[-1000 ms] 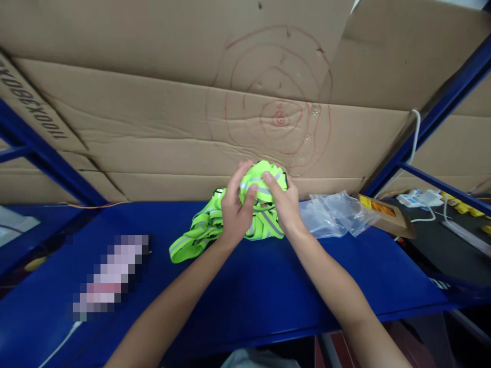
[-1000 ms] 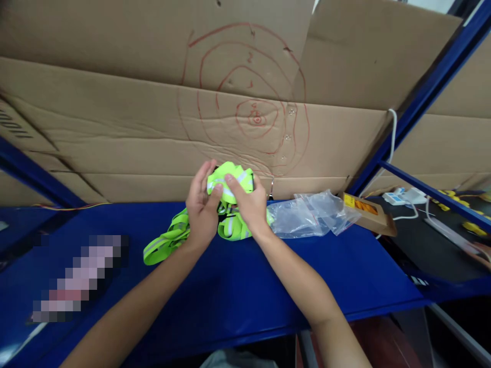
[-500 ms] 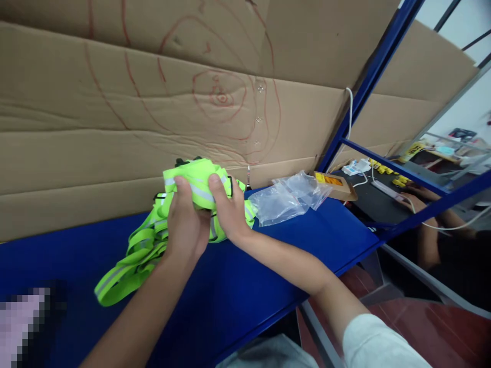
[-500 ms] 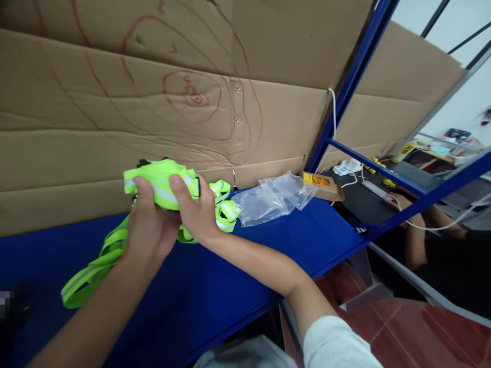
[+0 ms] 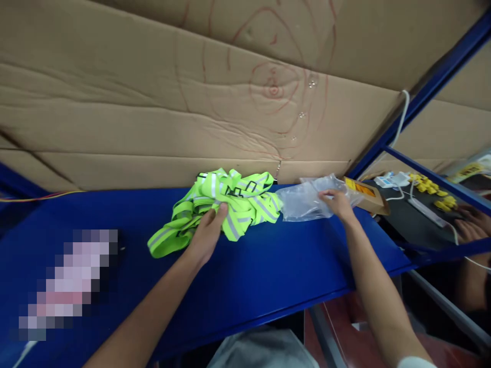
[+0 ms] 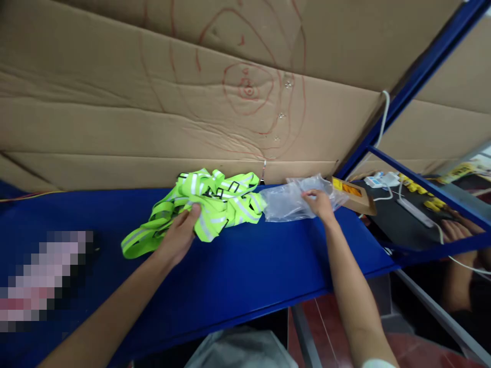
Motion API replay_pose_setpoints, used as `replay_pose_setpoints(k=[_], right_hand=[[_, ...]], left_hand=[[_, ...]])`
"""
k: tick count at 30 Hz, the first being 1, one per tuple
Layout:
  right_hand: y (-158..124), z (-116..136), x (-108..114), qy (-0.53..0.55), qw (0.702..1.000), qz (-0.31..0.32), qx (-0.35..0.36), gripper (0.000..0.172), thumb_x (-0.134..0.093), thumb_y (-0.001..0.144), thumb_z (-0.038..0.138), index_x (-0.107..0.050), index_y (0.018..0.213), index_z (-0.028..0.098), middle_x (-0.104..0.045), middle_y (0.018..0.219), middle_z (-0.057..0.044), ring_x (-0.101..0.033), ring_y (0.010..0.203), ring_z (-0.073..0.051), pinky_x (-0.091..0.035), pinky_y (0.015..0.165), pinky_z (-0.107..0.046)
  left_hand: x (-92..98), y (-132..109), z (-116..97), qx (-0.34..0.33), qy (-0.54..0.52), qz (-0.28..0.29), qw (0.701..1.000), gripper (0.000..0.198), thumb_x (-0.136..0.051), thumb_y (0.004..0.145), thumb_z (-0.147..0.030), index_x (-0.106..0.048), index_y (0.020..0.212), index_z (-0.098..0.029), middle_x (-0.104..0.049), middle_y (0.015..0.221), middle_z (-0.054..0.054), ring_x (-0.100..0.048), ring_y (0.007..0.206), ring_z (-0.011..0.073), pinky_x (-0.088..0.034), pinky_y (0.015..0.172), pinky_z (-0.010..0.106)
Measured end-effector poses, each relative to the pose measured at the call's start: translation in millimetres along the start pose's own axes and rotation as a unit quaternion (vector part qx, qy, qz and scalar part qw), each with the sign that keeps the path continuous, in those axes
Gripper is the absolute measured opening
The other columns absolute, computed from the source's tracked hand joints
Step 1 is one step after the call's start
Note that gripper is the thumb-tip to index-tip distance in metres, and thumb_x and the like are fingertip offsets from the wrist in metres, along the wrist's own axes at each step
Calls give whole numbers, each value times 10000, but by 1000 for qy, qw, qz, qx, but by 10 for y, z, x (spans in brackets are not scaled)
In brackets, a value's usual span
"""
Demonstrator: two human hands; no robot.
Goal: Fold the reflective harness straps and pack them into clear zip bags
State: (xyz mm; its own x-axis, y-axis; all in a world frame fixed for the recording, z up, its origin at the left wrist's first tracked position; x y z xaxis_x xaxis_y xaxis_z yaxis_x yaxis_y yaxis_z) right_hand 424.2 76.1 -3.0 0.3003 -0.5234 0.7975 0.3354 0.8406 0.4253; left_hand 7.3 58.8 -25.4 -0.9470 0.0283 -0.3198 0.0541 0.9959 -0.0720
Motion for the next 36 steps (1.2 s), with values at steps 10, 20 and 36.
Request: replay_pose_setpoints(k=[10,20,36], right_hand=[[-652,1339,-237,148,921,-173,315,111,-631,966,278,-714,1026,235,-621,1145,-123,-587,1191,-287,-486,1043,-503],[-1000,1598,-562,343,900,95,252,139,-701,939,336,-676,1011,220,-715,1040,-64,-680,985,-199,-541,894,-354],[-1189,1602,-533,342,906,63,243,270,-569,988,200,-586,1250,262,-757,1016,-39,-718,959,-193,-543,869,-361]], left_hand=[[31,-70,50,28,-1,138,990,640,-839,762,-558,-713,1251,-165,-764,1156,134,-684,1156,312,-503,1064,410],[44,-58,87,38,82,175,980,569,-846,750,-521,-748,1211,-201,-771,1123,88,-693,1033,295,-518,894,344],[-100,-194,71,129,49,190,972,724,-946,623,-421,-629,1236,-204,-742,1099,80,-696,999,270,-534,839,339]])
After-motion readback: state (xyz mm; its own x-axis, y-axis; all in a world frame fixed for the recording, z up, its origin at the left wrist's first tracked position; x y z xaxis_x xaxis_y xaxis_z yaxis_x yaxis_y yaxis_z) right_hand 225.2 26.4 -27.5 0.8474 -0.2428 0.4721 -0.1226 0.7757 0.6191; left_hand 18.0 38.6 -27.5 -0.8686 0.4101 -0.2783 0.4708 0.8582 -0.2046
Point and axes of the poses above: each hand's wrist, its own y-axis towards the middle knuckle, its own x-axis out of the back of the hand, z = x × y, the point moved 1 cm from there along y, towards the middle knuckle
